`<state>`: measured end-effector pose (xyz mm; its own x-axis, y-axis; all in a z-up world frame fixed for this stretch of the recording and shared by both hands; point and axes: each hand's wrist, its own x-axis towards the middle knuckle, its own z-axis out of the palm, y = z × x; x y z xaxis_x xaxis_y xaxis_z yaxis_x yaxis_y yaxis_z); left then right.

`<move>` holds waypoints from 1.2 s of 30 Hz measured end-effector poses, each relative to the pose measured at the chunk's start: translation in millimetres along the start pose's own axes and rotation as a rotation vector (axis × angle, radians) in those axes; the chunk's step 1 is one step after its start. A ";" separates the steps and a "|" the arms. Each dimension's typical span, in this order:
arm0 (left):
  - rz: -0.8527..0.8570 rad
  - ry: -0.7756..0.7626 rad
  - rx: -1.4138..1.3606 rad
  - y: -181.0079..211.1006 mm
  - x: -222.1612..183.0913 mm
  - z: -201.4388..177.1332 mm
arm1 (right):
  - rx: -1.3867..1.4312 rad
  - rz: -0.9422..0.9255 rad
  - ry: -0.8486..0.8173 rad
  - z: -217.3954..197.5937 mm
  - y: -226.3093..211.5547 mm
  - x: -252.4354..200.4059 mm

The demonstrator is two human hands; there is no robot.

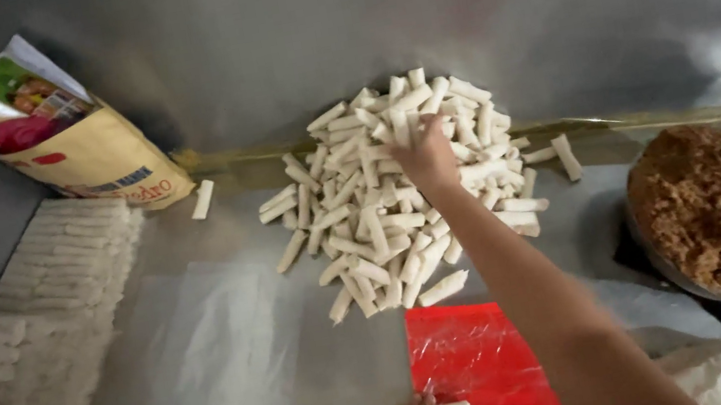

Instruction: The person takes prepared spring rolls from a pile and lines them up in rows on a red plastic sheet.

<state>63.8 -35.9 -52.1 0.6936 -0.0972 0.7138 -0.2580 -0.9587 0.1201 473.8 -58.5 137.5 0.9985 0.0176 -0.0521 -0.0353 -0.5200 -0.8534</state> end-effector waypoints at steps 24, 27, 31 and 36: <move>-0.060 -0.347 -0.366 -3.2 5.4 -33.8 | -0.296 -0.738 0.091 -40.8 96.4 -52.3; -0.031 -0.298 -0.282 -1.4 -1.5 -27.3 | -0.357 -0.620 0.147 -0.9 93.9 -3.0; -0.060 -0.386 -0.337 -1.0 3.4 -35.9 | -0.887 -0.328 -0.062 9.0 59.1 0.0; -0.105 -0.348 -0.403 2.6 14.5 -47.3 | -0.083 -0.063 -0.103 -48.5 23.3 -73.8</move>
<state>41.3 -27.1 -8.8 0.8937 -0.1552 0.4209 -0.3653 -0.7963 0.4822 401.3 -113.3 146.6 0.9888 0.1380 -0.0565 0.0351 -0.5837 -0.8112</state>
